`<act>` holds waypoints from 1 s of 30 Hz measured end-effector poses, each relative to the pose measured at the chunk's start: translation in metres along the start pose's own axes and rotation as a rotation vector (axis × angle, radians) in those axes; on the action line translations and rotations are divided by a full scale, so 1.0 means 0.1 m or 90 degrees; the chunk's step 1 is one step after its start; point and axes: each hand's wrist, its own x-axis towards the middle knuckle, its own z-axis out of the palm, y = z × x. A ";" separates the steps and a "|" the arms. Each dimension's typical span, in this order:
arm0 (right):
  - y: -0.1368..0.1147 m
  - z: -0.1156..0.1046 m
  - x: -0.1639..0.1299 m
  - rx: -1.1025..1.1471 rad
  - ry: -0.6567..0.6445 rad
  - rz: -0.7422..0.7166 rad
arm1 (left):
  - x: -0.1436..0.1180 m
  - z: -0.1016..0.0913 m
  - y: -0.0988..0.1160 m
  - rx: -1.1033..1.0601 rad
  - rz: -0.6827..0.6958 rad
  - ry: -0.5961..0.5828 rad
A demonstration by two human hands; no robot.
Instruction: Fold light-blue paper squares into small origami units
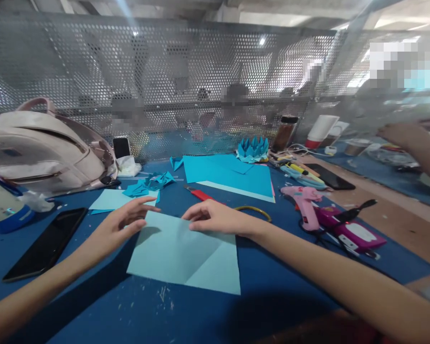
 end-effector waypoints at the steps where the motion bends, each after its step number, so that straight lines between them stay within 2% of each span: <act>1: -0.04 0.05 0.03 -0.022 -0.016 -0.015 | 0.03 0.02 0.07 -0.081 -0.052 -0.021; 4: -0.12 0.17 0.09 -0.157 -0.011 -0.075 | 0.06 0.11 0.19 -0.161 -0.141 -0.061; 9: -0.12 0.23 0.05 -0.444 0.022 -0.038 | -0.12 0.14 0.11 -0.122 -0.144 -0.044; 11: -0.07 0.24 0.01 -0.511 0.041 -0.071 | -0.23 0.14 0.08 -0.043 -0.103 -0.039; 15: 0.05 0.26 -0.09 -0.605 0.040 -0.194 | -0.42 0.22 0.09 0.278 0.065 -0.068; 17: 0.09 0.26 -0.15 -0.638 0.037 -0.223 | -0.48 0.29 0.10 0.359 0.141 -0.072; 20: 0.14 0.22 -0.22 -0.656 0.057 -0.204 | -0.54 0.39 0.09 0.425 0.223 -0.031; 24: 0.25 0.11 -0.27 -0.681 0.078 -0.167 | -0.54 0.41 0.08 0.467 0.244 -0.024; 27: 0.34 0.09 -0.28 -0.679 0.075 -0.253 | -0.52 0.38 0.10 0.483 0.264 -0.057; 30: 0.40 0.16 -0.29 -0.638 0.023 -0.319 | -0.53 0.38 0.12 0.474 0.274 -0.082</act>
